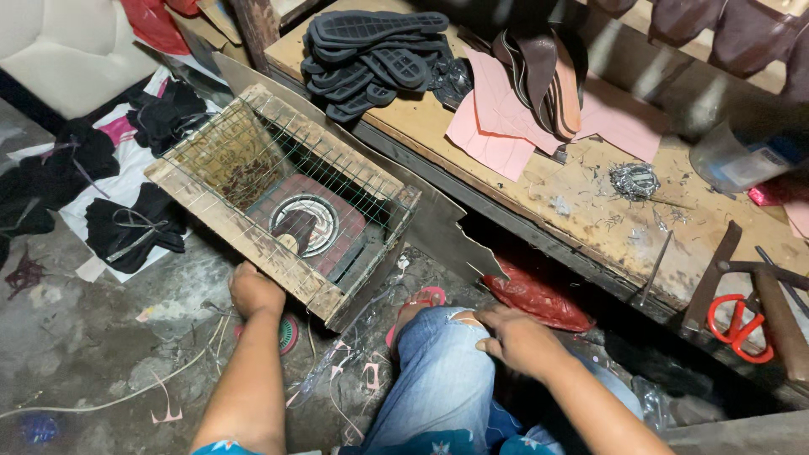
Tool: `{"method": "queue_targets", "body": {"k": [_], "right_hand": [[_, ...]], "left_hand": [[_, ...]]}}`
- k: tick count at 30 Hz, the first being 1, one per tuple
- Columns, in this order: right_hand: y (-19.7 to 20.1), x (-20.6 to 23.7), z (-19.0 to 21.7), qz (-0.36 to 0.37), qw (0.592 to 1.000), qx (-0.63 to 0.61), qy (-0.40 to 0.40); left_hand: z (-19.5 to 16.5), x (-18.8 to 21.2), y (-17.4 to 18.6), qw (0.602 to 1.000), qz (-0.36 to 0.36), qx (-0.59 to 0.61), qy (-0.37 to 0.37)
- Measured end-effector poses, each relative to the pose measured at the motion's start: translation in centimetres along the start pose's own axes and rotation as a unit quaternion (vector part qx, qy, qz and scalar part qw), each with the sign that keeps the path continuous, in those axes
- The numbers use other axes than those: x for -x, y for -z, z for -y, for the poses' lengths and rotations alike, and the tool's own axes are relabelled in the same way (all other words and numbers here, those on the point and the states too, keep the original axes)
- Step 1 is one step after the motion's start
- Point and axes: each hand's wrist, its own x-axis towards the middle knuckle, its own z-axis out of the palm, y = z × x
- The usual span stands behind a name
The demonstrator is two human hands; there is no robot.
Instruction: The person repairs a brown sandal by hand, using pliers to pull and adjust the strap and a hammer to tap the sole. The person repeatedly repositions the sandal and uses tools to secure the strap to the sole.
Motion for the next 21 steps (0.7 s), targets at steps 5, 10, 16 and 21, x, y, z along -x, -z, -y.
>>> {"method": "queue_targets", "body": {"k": [5,10,16,21], "right_hand": [[1.0,6.7,1.5,-0.049,0.993,0.087,-0.064],[1.9,14.0,3.3,0.226,0.908,0.103,-0.336],[-0.6,13.1,-0.2,0.145,0.907,0.026,-0.395],[-2.4,17.7,-2.2,0.036,0.907,-0.049,-0.418]], "left_hand": [[1.0,-0.3,-0.4,1.000,-0.006,0.009,-0.024],[1.8,-0.8,-0.6,1.000,0.000,0.021,-0.003],[2.3,-0.6,-0.8,1.000,-0.002,0.023,-0.001],[1.4,-0.9,-0.5,1.000,-0.012,0.018,-0.006]]}}
